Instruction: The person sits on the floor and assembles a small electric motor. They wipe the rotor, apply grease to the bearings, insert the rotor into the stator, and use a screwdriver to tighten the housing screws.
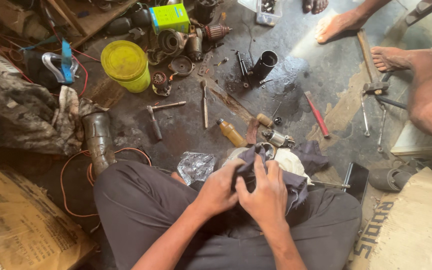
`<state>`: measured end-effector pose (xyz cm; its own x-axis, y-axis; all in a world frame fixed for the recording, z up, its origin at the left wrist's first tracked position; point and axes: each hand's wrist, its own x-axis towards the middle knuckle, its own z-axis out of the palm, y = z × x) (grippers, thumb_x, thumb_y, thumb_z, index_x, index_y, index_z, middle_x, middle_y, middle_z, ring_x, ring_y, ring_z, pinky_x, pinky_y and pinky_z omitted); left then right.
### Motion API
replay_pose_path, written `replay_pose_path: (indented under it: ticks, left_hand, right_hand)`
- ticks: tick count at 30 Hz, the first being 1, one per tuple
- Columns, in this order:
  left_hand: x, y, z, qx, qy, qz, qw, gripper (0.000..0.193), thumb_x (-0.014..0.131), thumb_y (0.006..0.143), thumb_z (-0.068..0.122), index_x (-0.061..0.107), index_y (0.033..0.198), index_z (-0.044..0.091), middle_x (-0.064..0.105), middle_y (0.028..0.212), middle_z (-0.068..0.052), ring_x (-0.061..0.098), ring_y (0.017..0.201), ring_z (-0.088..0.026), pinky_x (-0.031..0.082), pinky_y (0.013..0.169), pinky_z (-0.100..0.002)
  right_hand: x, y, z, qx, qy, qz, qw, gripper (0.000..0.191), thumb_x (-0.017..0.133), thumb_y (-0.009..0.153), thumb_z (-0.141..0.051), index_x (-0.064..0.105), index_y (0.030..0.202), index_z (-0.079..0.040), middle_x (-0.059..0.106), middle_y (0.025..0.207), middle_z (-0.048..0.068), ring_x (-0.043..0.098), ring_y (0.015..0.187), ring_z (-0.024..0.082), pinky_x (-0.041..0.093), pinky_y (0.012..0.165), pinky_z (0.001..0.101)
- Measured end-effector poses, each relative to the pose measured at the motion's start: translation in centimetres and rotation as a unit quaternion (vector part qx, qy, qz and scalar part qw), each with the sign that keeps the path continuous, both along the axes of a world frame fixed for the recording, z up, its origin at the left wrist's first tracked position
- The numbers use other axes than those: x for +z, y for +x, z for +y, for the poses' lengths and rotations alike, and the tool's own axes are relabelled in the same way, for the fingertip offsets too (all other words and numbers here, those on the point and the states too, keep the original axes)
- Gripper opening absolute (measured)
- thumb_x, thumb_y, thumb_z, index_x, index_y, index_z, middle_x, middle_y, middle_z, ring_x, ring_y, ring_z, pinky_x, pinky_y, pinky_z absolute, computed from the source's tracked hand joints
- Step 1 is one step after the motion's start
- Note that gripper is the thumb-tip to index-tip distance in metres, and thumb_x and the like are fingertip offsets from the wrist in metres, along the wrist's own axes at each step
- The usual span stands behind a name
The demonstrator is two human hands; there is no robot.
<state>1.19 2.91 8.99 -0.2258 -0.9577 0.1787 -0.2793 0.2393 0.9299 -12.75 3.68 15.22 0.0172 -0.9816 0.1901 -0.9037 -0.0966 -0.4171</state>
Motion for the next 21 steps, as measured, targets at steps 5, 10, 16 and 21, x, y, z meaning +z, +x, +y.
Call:
replay_pose_path:
  ticks: [5, 10, 16, 21]
  left_hand:
    - [0.6, 0.6, -1.2, 0.114, -0.141, -0.083, 0.980, 0.088, 0.080, 0.066, 0.014, 0.041, 0.144, 0.004, 0.062, 0.126, -0.026, 0.056, 0.118, -0.042, 0.043, 0.101, -0.049]
    - [-0.8, -0.9, -2.7, 0.091, -0.086, -0.066, 0.990, 0.070, 0.077, 0.081, 0.017, 0.050, 0.145, 0.008, 0.066, 0.133, -0.018, 0.060, 0.128, -0.034, 0.041, 0.108, -0.046]
    - [-1.6, -0.9, -2.3, 0.101, -0.088, -0.024, 0.991, 0.077, 0.077, 0.076, 0.020, 0.048, 0.145, 0.001, 0.066, 0.126, -0.017, 0.062, 0.119, -0.036, 0.040, 0.108, -0.049]
    - [-0.5, -0.9, -2.3, 0.097, -0.087, -0.075, 0.989, 0.075, 0.080, 0.081, 0.025, 0.050, 0.146, 0.008, 0.067, 0.132, -0.014, 0.063, 0.121, -0.033, 0.042, 0.109, -0.046]
  right_hand:
    - [-0.2, 1.2, -0.9, -0.008, -0.103, 0.097, 0.990, 0.055, 0.081, 0.077, -0.033, 0.067, 0.121, -0.004, 0.058, 0.116, 0.019, 0.057, 0.101, 0.040, 0.050, 0.082, 0.0483]
    - [-2.1, 1.5, -0.2, 0.069, -0.195, 0.041, 0.977, 0.030, 0.074, 0.082, -0.010, 0.075, 0.112, -0.008, 0.062, 0.120, 0.017, 0.056, 0.106, 0.038, 0.049, 0.094, 0.0476]
    - [-3.2, 0.7, 1.3, 0.130, -0.261, 0.038, 0.956, 0.026, 0.073, 0.080, 0.001, 0.076, 0.105, -0.004, 0.070, 0.108, 0.012, 0.062, 0.112, 0.035, 0.046, 0.099, 0.0465]
    - [-2.6, -1.5, 3.3, 0.151, -0.205, -0.066, 0.965, 0.018, 0.072, 0.080, -0.001, 0.074, 0.097, -0.004, 0.071, 0.100, 0.009, 0.066, 0.105, 0.030, 0.049, 0.095, 0.0423]
